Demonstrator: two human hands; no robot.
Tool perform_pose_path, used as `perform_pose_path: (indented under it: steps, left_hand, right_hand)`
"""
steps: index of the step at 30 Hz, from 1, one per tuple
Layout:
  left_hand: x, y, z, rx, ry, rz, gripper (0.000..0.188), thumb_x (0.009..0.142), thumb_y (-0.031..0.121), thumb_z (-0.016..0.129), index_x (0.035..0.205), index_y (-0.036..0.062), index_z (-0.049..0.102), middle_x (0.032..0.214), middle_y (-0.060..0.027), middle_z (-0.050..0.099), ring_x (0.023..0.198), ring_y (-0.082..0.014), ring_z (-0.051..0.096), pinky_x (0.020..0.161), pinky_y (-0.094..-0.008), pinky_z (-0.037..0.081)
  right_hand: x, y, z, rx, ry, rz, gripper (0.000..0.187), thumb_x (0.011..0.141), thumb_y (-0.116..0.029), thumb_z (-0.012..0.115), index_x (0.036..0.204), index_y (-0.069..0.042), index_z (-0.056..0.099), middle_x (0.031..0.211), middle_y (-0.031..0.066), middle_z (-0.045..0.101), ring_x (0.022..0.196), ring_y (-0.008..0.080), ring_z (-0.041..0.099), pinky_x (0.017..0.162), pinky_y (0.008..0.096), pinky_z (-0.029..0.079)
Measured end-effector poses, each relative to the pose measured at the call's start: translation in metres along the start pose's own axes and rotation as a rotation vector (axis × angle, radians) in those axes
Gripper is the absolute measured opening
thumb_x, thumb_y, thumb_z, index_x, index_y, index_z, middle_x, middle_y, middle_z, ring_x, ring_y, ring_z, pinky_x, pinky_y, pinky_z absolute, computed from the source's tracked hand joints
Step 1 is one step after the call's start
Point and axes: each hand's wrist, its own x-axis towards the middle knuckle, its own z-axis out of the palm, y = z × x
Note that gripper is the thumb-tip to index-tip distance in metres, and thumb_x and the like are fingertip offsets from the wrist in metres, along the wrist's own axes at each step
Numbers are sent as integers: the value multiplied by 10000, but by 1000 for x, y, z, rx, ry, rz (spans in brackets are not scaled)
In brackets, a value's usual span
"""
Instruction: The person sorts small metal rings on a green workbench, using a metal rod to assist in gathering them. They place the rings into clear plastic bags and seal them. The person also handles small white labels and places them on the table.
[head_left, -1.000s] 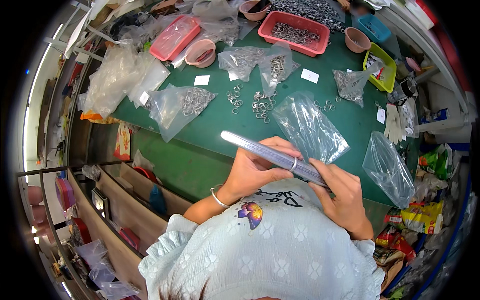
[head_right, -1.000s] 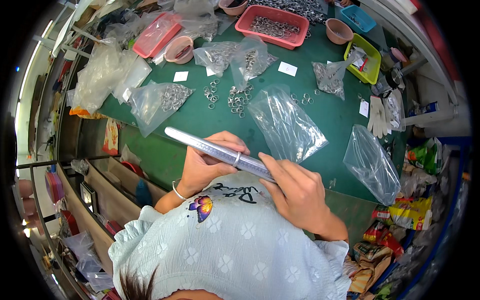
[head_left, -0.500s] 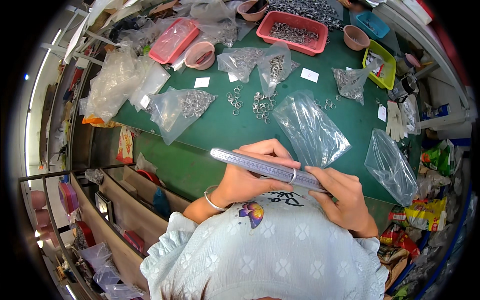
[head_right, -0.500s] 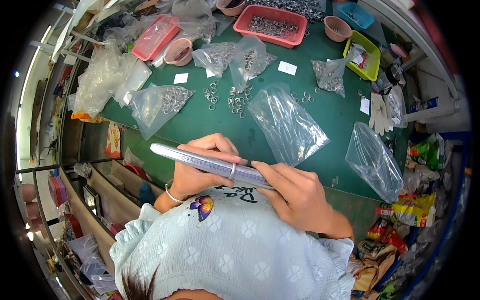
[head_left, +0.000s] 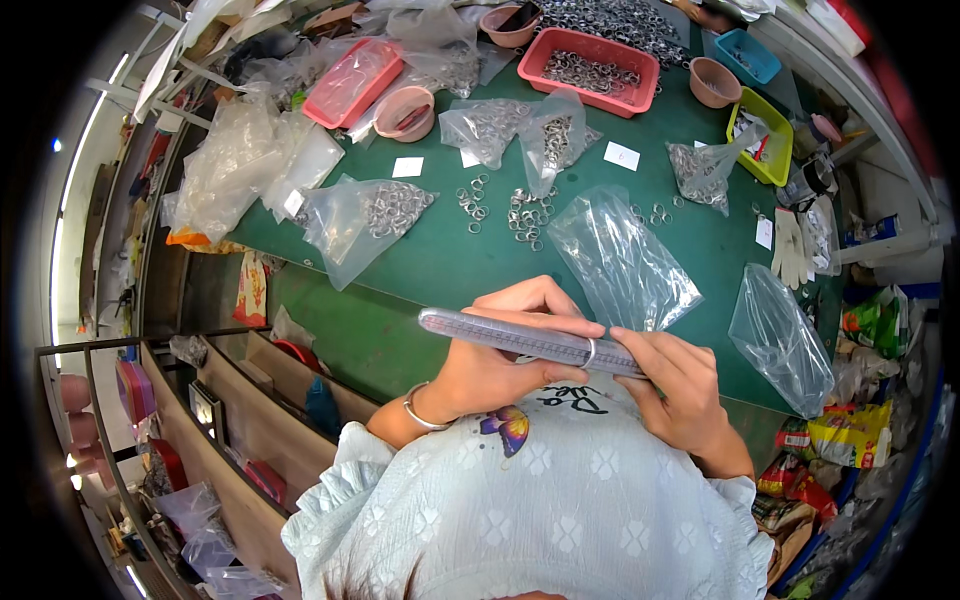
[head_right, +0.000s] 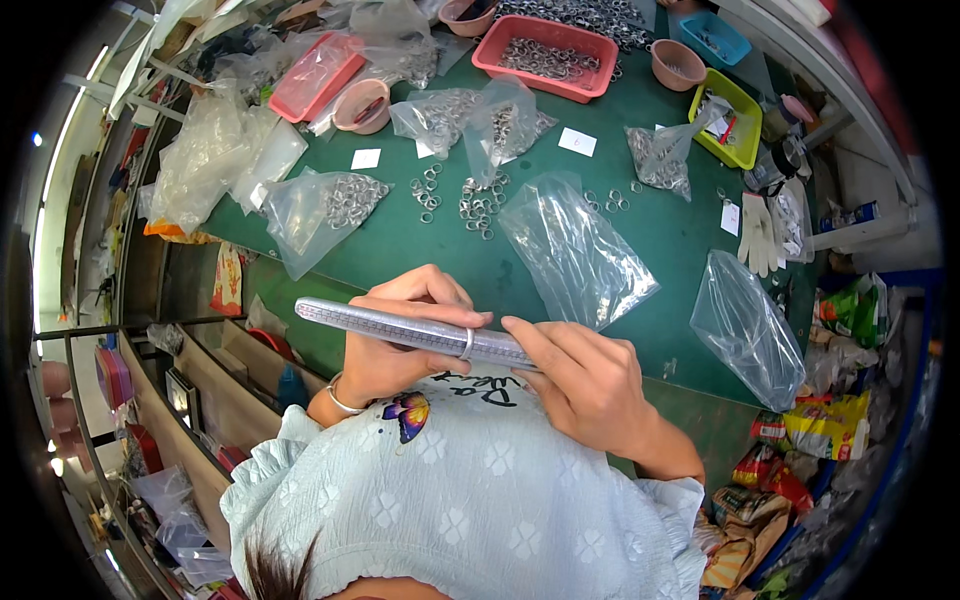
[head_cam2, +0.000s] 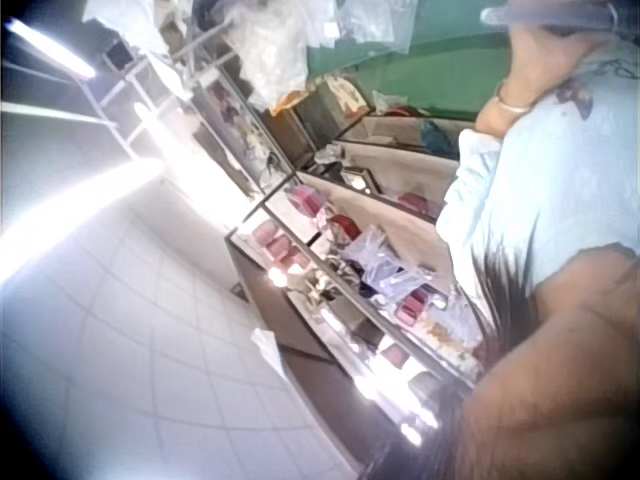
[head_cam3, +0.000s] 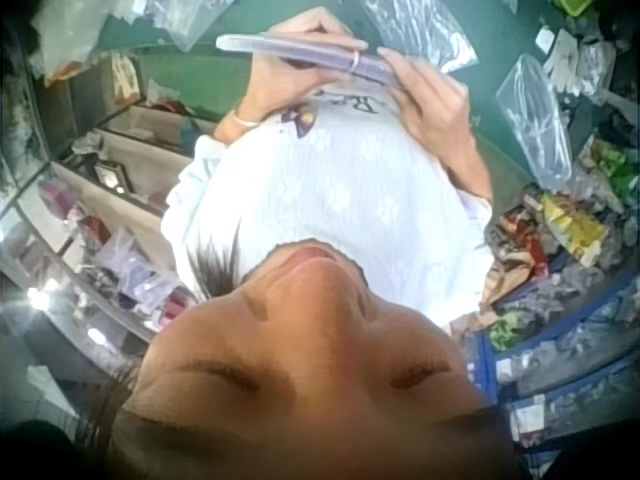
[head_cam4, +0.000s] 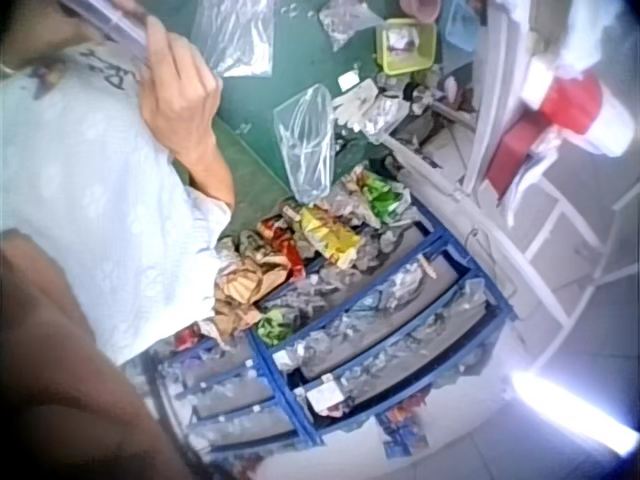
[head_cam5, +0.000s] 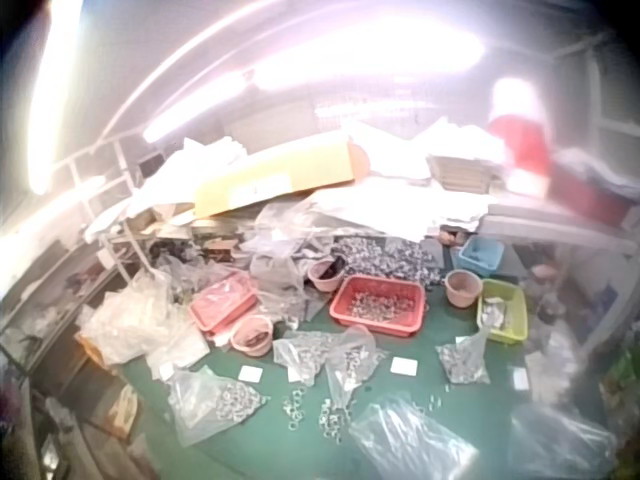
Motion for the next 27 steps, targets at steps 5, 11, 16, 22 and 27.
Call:
perform_pose_path:
  steps: [5, 11, 16, 22, 27]
  left_hand:
    - [-3, -4, 2, -50, 7, -11, 404, 608, 35, 785, 998, 69, 683, 835, -40, 571, 740, -125, 551, 627, -230, 440]
    - [-2, -2, 0, -40, -4, -39, 398, 598, 27, 791, 981, 64, 690, 831, -41, 575, 737, -119, 554, 625, -228, 444]
    - [-3, -6, 3, -132, 8, -40, 392, 603, 39, 797, 979, 62, 692, 831, -38, 577, 736, -114, 553, 627, -221, 443]
    - [-4, -14, -1, -160, -29, -84, 370, 631, 15, 777, 987, 37, 679, 876, -38, 568, 781, -106, 550, 660, -216, 446]
    - [-4, -30, 19, -476, 132, -196, 262, 752, -92, 620, 1012, -62, 602, 1041, -78, 527, 933, -149, 548, 818, -270, 459]
  right_hand:
    - [-2, 0, -2, 137, -79, 87, 488, 637, -10, 683, 1109, 29, 567, 812, 133, 599, 660, 245, 605, 545, 310, 489]
    - [0, -3, -1, 33, -27, 15, 469, 659, -12, 683, 1110, 33, 564, 796, 134, 588, 641, 241, 595, 536, 318, 483]
    - [-2, -5, -2, 37, -40, 41, 468, 661, -19, 684, 1110, 34, 563, 791, 129, 583, 639, 240, 595, 526, 313, 480]
    - [-1, -9, -3, 45, -65, 119, 458, 677, -32, 676, 1116, 27, 558, 775, 124, 572, 604, 249, 574, 516, 320, 469]
    - [-7, 5, 3, 30, -57, 234, 421, 732, -69, 658, 1136, -17, 553, 762, 105, 565, 584, 262, 561, 506, 335, 456]
